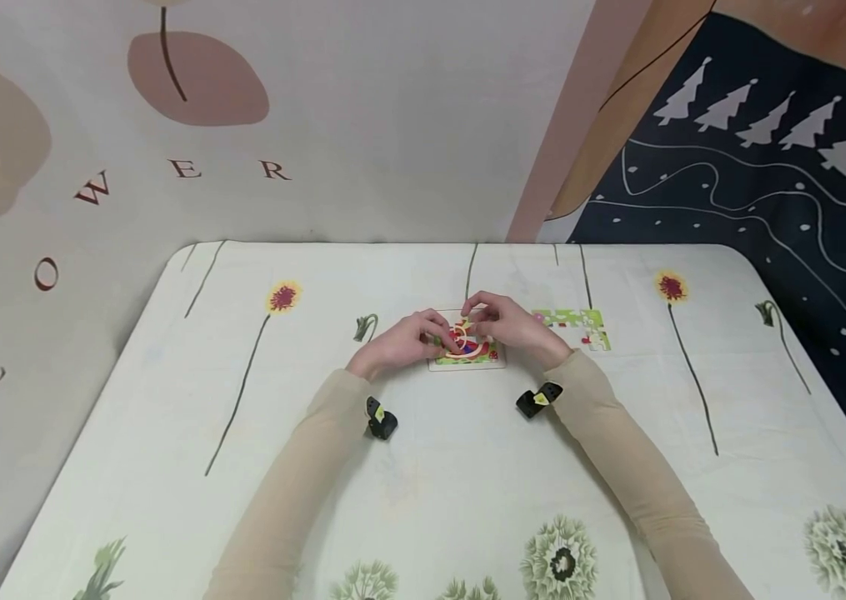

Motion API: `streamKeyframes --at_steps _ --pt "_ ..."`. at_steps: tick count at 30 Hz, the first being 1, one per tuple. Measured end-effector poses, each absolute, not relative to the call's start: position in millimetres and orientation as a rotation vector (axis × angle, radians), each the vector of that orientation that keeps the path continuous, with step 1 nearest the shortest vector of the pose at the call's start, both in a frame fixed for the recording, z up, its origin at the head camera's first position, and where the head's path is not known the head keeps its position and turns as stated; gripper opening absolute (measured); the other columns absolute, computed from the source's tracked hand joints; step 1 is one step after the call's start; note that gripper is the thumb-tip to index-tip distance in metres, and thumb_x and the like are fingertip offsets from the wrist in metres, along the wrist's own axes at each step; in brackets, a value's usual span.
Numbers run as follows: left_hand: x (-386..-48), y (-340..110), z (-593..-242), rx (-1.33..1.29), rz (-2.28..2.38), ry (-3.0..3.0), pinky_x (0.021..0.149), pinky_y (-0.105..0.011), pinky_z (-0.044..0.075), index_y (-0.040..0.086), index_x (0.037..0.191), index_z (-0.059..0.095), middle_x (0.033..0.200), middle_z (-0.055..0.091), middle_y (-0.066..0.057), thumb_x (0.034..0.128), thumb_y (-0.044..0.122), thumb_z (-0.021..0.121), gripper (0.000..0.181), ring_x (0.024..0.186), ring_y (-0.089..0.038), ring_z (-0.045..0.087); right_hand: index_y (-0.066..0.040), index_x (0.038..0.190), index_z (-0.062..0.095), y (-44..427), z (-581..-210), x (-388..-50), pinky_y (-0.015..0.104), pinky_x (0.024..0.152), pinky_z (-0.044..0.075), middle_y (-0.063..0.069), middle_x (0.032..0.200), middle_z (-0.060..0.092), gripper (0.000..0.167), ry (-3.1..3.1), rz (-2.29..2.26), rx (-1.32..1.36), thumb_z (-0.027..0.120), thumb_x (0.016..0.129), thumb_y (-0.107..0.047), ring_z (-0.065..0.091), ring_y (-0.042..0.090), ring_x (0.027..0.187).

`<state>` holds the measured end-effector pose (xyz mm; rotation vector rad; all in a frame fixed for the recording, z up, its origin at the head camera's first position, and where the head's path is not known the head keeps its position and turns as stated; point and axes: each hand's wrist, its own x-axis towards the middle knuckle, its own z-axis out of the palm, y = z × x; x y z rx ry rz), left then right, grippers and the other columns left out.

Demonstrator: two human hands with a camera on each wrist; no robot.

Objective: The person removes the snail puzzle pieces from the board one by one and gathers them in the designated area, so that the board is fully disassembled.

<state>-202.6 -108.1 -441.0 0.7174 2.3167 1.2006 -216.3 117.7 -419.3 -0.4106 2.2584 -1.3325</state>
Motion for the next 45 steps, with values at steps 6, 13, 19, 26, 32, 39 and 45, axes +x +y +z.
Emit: streamKeyframes --at_steps 6,13,19,26,32,39,45 --pt "-203 -108 -441 0.719 1.202 2.318 0.101 -0.039 0.041 0.001 0.107 0.079 0.129 0.058 -0.014 0.0949 0.0 0.067 0.017 0.124 -0.03 0.05 0.001 0.125 0.059 118 -419 -214 0.03 0.072 0.045 0.02 0.111 0.065 0.026 2.266 -1.37 -0.394 0.055 0.099 0.001 0.057 0.019 0.083" --pt "-203 -109 -441 0.72 1.228 2.281 0.106 -0.044 0.042 -0.001 0.108 0.078 0.129 0.057 -0.015 0.0959 -0.001 0.066 0.017 0.126 -0.031 0.048 0.003 0.128 0.06 120 -420 -210 0.031 0.073 0.045 0.022 0.112 0.064 0.032 2.279 -1.455 -0.372 0.053 0.097 0.003 0.056 0.021 0.085" --pt "-203 -108 -441 0.712 1.215 2.287 0.105 -0.043 0.043 0.0 0.108 0.078 0.131 0.057 -0.015 0.0958 0.0 0.066 0.018 0.127 -0.032 0.048 0.004 0.13 0.059 123 -420 -208 0.031 0.075 0.045 0.022 0.115 0.063 0.033 2.252 -1.477 -0.365 0.053 0.097 0.002 0.055 0.022 0.088" --pt "-204 -107 -442 0.724 1.211 2.291 0.103 -0.041 0.043 0.0 0.109 0.079 0.13 0.057 -0.014 0.0961 0.001 0.066 0.018 0.126 -0.031 0.049 0.003 0.127 0.061 130 -419 -205 0.032 0.08 0.046 0.02 0.112 0.065 0.03 2.286 -1.435 -0.371 0.055 0.098 0.0 0.061 0.022 0.094" --pt "-204 -108 -441 0.731 1.219 2.284 0.104 -0.041 0.043 0.0 0.108 0.079 0.129 0.057 -0.014 0.0966 0.0 0.065 0.018 0.125 -0.03 0.049 0.005 0.125 0.062 139 -423 -206 0.031 0.078 0.047 0.022 0.111 0.066 0.027 2.295 -1.448 -0.403 0.057 0.098 0.0 0.062 0.023 0.095" --pt "-204 -108 -442 0.726 1.221 2.274 0.103 -0.041 0.042 0.0 0.11 0.078 0.128 0.056 -0.014 0.0966 -0.001 0.066 0.018 0.123 -0.03 0.048 0.005 0.125 0.062 149 -428 -203 0.029 0.074 0.047 0.022 0.111 0.066 0.026 2.295 -1.455 -0.395 0.056 0.1 0.0 0.059 0.018 0.09" --pt "-203 -108 -442 0.7 1.231 2.273 0.101 -0.038 0.041 0.001 0.109 0.079 0.128 0.057 -0.012 0.0964 -0.001 0.066 0.019 0.123 -0.028 0.048 0.005 0.126 0.061 155 -427 -200 0.028 0.074 0.047 0.023 0.113 0.067 0.026 2.301 -1.449 -0.37 0.057 0.1 -0.001 0.06 0.017 0.088"
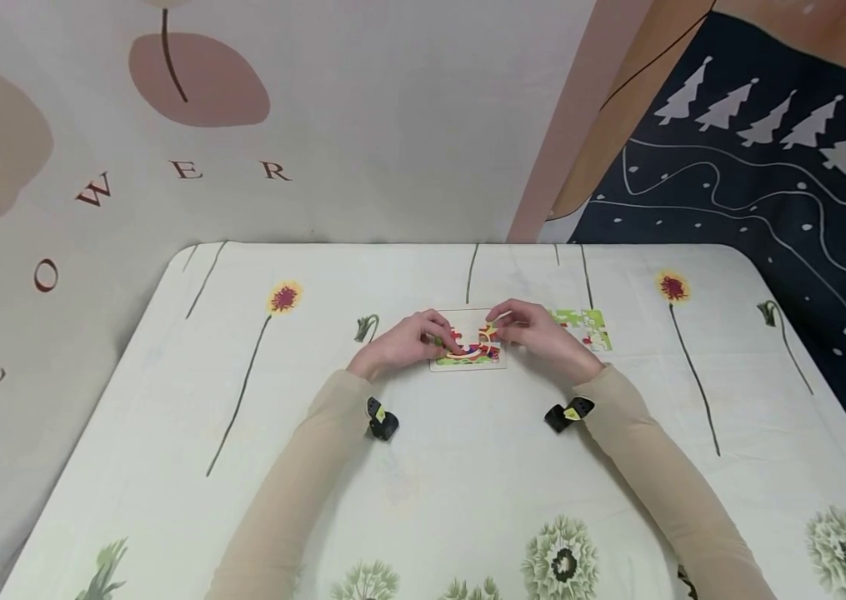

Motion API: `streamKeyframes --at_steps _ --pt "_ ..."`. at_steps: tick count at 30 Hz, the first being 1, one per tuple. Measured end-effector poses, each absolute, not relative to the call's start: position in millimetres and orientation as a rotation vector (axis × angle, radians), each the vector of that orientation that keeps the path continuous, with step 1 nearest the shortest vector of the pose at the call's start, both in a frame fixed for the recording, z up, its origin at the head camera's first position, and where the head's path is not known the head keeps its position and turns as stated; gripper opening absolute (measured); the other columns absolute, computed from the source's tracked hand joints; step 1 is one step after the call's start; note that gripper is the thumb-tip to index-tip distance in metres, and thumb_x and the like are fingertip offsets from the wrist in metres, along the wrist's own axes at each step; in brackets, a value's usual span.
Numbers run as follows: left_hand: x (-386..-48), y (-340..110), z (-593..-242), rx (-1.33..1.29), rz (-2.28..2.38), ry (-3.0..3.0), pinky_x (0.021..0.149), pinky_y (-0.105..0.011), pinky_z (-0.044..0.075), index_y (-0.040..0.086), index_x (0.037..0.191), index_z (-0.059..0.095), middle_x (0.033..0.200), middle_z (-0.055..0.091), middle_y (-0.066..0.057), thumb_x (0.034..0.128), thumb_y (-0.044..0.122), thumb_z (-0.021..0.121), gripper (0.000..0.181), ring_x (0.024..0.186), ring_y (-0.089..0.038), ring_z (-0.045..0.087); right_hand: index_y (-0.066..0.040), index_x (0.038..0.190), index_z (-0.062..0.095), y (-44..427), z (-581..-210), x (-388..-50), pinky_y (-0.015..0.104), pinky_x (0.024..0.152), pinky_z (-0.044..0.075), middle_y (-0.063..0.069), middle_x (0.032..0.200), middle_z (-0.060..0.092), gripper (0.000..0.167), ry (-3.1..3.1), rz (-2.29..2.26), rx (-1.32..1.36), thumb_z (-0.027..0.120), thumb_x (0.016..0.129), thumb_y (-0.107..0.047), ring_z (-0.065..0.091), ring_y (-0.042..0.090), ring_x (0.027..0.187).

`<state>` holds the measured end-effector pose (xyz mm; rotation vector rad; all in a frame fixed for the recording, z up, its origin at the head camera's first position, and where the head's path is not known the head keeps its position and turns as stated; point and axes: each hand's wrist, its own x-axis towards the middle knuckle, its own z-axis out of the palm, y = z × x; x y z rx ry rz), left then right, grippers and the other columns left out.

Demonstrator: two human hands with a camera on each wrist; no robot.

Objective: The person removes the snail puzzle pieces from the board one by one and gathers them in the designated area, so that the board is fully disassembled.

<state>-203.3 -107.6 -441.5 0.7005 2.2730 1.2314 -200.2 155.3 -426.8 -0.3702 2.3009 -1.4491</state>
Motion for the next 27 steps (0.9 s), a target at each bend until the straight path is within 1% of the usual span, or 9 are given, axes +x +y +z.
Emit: streamKeyframes --at_steps 4,11,20,27 --pt "-203 -108 -442 0.708 1.226 2.276 0.102 -0.039 0.041 0.002 0.109 0.079 0.128 0.056 -0.013 0.0967 -0.001 0.066 0.018 0.123 -0.029 0.048 0.005 0.126 0.061 160 -426 -199 0.028 0.075 0.045 0.023 0.113 0.066 0.027 2.303 -1.452 -0.349 0.058 0.1 -0.001 0.06 0.016 0.089" --pt "-203 -109 -442 0.724 1.216 2.283 0.106 -0.043 0.042 0.001 0.109 0.079 0.13 0.056 -0.014 0.0963 -0.001 0.066 0.018 0.125 -0.03 0.048 0.007 0.126 0.061 168 -427 -197 0.026 0.071 0.046 0.023 0.112 0.066 0.027 2.326 -1.452 -0.335 0.057 0.1 0.001 0.058 0.016 0.086" --pt "-202 -109 -440 0.719 1.219 2.277 0.103 -0.041 0.042 0.001 0.109 0.079 0.13 0.056 -0.014 0.0967 -0.001 0.066 0.018 0.124 -0.03 0.048 0.005 0.127 0.061 180 -425 -197 0.027 0.072 0.045 0.024 0.115 0.065 0.029 2.33 -1.446 -0.289 0.059 0.1 -0.001 0.058 0.018 0.086" --pt "-201 -109 -440 0.72 1.225 2.275 0.104 -0.041 0.042 0.0 0.109 0.079 0.129 0.056 -0.014 0.0966 -0.001 0.065 0.018 0.123 -0.03 0.048 0.006 0.126 0.061 190 -423 -196 0.026 0.071 0.046 0.023 0.112 0.065 0.028 2.364 -1.42 -0.305 0.06 0.099 -0.001 0.057 0.017 0.084"
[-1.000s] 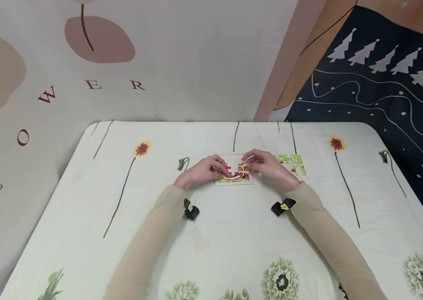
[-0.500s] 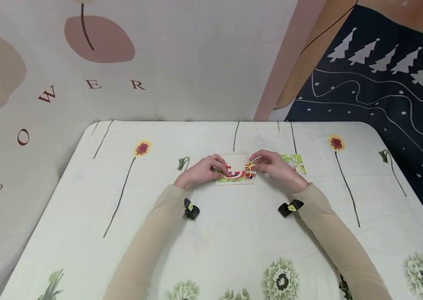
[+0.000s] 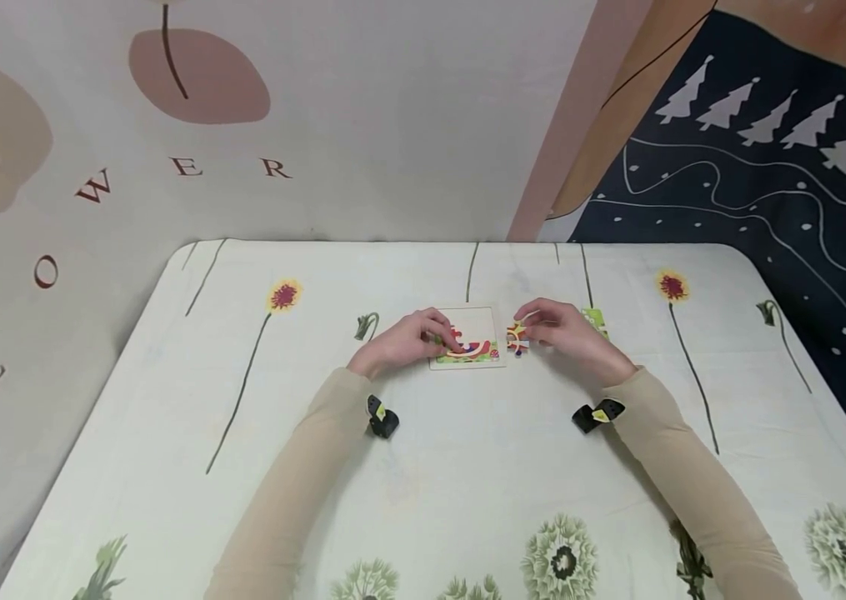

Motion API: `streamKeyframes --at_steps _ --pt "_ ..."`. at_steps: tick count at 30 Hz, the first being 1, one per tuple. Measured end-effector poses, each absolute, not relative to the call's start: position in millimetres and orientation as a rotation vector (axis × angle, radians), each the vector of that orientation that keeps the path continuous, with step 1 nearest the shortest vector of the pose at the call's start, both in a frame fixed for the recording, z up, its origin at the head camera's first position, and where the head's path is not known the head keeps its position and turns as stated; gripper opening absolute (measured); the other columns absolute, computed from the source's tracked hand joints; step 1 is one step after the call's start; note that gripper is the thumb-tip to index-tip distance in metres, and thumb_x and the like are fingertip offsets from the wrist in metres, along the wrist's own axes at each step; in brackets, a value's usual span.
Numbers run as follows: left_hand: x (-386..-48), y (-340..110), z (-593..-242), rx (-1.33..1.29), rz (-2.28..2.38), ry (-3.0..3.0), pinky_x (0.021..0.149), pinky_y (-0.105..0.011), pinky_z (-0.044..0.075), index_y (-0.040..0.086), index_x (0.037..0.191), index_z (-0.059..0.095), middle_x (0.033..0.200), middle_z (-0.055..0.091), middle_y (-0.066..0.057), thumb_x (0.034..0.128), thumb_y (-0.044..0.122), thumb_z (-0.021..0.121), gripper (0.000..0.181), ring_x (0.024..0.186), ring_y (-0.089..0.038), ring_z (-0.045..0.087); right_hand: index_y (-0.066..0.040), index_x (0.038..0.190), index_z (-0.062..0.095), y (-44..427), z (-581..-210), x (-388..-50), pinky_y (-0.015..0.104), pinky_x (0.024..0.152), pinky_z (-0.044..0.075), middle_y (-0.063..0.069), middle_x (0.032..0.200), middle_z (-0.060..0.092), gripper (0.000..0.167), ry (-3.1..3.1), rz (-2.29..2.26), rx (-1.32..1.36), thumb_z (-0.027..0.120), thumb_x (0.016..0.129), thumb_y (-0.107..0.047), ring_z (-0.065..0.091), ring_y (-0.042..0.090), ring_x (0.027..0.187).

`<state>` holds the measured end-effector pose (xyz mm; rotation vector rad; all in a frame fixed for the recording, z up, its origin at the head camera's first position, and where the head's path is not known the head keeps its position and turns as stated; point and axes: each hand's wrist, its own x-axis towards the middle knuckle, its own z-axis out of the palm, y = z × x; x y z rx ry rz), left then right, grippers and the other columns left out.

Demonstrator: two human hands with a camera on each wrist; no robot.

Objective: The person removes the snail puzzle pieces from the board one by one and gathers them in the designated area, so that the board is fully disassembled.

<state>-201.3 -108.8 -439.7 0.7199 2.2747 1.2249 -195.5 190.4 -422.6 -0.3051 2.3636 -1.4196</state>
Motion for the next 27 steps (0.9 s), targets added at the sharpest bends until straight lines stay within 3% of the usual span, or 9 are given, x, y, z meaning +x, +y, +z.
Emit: streamKeyframes --at_steps 20,27 --pt "-202 -108 -441 0.697 1.232 2.27 0.103 -0.04 0.041 0.002 0.109 0.079 0.129 0.056 -0.012 0.0966 -0.001 0.066 0.019 0.123 -0.029 0.048 0.006 0.129 0.062 219 -410 -187 0.027 0.068 0.046 0.018 0.112 0.063 0.03 2.399 -1.368 -0.255 0.062 0.1 -0.002 0.055 0.016 0.089" --pt "-200 -108 -439 0.708 1.24 2.267 0.101 -0.038 0.041 0.0 0.108 0.079 0.128 0.057 -0.013 0.0963 -0.002 0.066 0.017 0.121 -0.029 0.049 0.008 0.125 0.06 232 -407 -187 0.026 0.066 0.047 0.02 0.107 0.065 0.028 2.423 -1.382 -0.275 0.062 0.098 0.001 0.057 0.013 0.081"
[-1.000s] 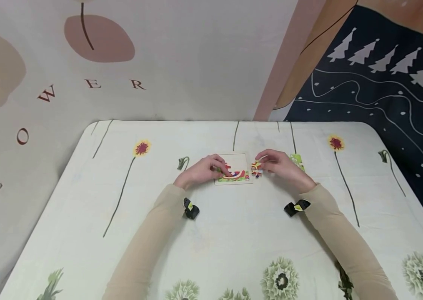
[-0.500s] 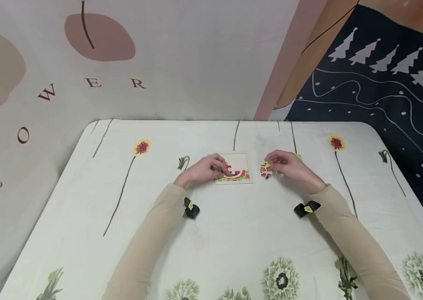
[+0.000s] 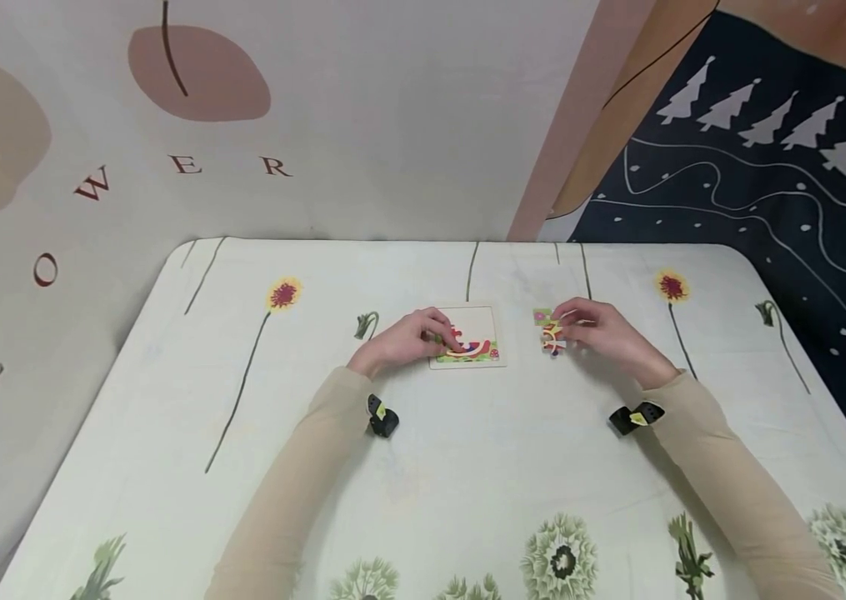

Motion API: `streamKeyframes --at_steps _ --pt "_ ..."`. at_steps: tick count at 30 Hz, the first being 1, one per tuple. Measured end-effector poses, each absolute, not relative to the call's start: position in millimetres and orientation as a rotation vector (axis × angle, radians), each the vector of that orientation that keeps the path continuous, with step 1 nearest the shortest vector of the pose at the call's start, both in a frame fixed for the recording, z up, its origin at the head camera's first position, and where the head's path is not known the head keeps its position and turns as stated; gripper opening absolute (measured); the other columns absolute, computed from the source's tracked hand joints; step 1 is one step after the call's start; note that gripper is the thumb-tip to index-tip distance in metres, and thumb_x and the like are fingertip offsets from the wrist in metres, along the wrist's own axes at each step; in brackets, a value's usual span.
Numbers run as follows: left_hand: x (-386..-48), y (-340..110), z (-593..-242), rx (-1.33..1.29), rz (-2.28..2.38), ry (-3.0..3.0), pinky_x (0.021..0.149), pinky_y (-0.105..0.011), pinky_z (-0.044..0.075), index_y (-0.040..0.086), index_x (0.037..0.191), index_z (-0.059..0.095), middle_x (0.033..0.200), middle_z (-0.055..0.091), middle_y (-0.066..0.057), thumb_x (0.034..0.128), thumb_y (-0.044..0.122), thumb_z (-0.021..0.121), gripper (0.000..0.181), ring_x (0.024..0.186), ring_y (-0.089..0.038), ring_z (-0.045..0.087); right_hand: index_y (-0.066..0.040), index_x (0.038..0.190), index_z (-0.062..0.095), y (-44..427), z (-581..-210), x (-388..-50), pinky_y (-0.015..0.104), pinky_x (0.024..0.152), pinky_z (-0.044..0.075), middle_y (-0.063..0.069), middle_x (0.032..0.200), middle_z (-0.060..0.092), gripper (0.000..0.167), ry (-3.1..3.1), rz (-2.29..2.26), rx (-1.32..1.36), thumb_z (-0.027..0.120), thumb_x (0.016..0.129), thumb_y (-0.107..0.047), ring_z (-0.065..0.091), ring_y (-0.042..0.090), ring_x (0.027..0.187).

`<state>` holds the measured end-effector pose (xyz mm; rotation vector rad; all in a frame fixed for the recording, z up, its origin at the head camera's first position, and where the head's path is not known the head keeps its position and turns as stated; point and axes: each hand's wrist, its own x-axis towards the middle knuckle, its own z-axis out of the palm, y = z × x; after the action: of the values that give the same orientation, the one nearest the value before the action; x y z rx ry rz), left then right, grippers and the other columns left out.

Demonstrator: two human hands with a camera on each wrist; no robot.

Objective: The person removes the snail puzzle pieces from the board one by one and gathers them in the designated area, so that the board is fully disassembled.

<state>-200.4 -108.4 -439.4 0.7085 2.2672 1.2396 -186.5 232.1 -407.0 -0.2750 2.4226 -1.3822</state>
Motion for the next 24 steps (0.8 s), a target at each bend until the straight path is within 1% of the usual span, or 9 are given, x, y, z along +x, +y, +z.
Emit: streamKeyframes --at_steps 8,14,24 --pt "-200 -109 -439 0.704 1.239 2.267 0.099 -0.036 0.041 0.0 0.109 0.079 0.129 0.056 -0.013 0.0965 -0.002 0.066 0.018 0.121 -0.029 0.048 0.01 0.127 0.057 243 -405 -186 0.027 0.064 0.047 0.024 0.111 0.063 0.029 2.437 -1.347 -0.278 0.059 0.1 0.002 0.057 0.014 0.081" --pt "-201 -108 -439 0.699 1.237 2.266 0.1 -0.036 0.041 0.0 0.109 0.078 0.13 0.056 -0.014 0.0964 -0.003 0.065 0.018 0.124 -0.03 0.047 0.011 0.127 0.057 249 -404 -186 0.027 0.064 0.048 0.023 0.11 0.064 0.028 2.458 -1.335 -0.284 0.059 0.101 0.001 0.057 0.012 0.08" --pt "-200 -108 -438 0.714 1.238 2.266 0.099 -0.036 0.041 -0.001 0.108 0.078 0.129 0.056 -0.014 0.096 -0.003 0.066 0.017 0.122 -0.029 0.048 0.009 0.127 0.057 255 -405 -186 0.027 0.065 0.046 0.022 0.11 0.062 0.028 2.484 -1.292 -0.239 0.059 0.101 0.0 0.055 0.012 0.084"
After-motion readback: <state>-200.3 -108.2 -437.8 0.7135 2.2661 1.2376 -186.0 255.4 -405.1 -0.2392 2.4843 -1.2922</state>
